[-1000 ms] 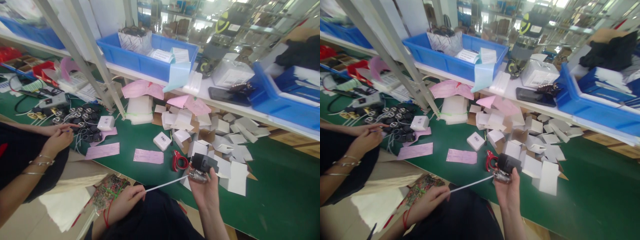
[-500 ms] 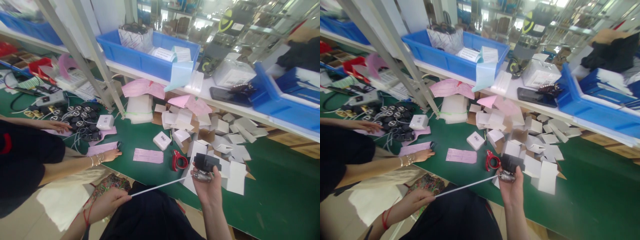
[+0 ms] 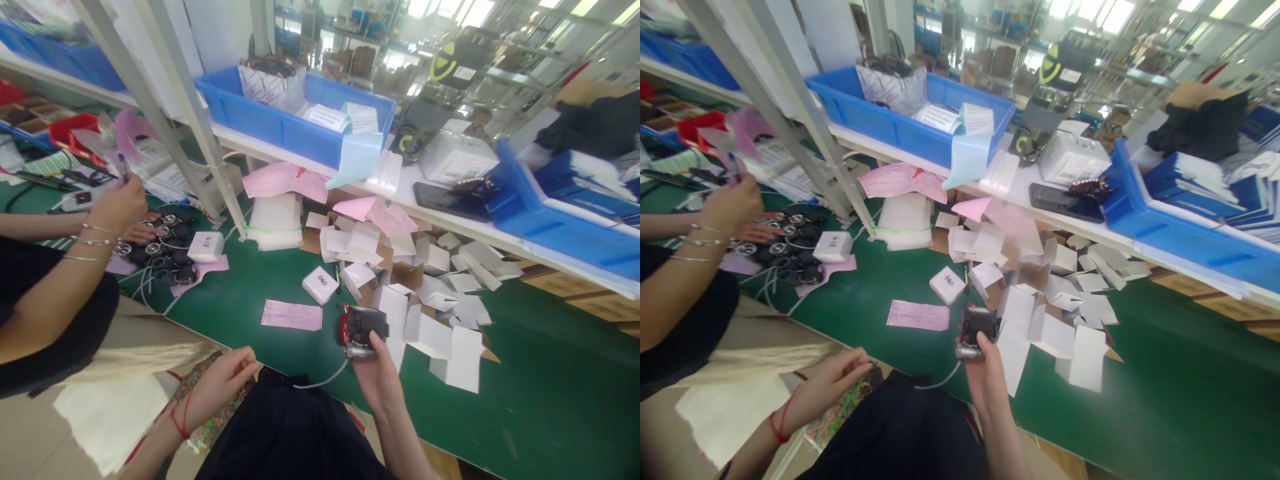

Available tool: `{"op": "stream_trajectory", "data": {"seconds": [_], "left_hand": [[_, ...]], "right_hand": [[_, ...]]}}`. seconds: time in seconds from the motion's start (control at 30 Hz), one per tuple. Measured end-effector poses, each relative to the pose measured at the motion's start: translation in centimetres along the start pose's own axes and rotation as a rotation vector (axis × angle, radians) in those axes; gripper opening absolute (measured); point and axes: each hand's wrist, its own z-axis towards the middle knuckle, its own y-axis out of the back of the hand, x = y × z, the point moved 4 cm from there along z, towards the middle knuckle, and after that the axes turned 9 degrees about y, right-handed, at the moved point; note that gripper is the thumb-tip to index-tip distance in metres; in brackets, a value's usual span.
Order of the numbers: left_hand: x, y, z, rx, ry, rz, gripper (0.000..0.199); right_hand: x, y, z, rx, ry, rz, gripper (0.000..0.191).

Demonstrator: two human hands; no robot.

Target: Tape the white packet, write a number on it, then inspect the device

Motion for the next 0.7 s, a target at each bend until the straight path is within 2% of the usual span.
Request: {"op": "stream_trajectory", "data": {"seconds": [0.1, 0.2, 0.3, 0.4, 0.47, 0.6, 0.7], "left_hand": [[-3.1, -1.9, 0.2, 0.110, -0.036, -0.090, 0.037], [-4.2, -3.2, 0.4, 0.178, -0.030, -0.223, 0.031], [-4.9, -3.4, 0.5, 0.129, -0.041, -0.330, 0.036], [-6.6, -3.0, 0.3, 0.111, -0.116, -0.459, 0.061], [-8.1, -2.5, -0.1, 0.064, -0.195, -0.506, 0.069], [-10.6, -1.4, -1.3, -0.073, -0.316, -0.424, 0.061], [-11.4, -0.8, -1.8, -0.128, -0.367, -0.367, 0.058]], "right_hand": [[-2.1, -0.6, -1.3, 0.134, -0.022, -0.086, 0.058], [-3.3, -0.7, -2.4, 0.205, -0.007, -0.204, 0.067], [-3.7, -1.5, -3.2, 0.317, -0.004, -0.261, 0.072], [-3.5, -3.1, -3.8, 0.467, 0.022, -0.250, 0.072], [-3.0, -3.9, -4.0, 0.510, 0.067, -0.247, 0.073], [-1.8, -4.8, -3.9, 0.591, 0.184, -0.300, 0.072], [-0.9, -5.3, -3.8, 0.644, 0.239, -0.304, 0.070]]}}
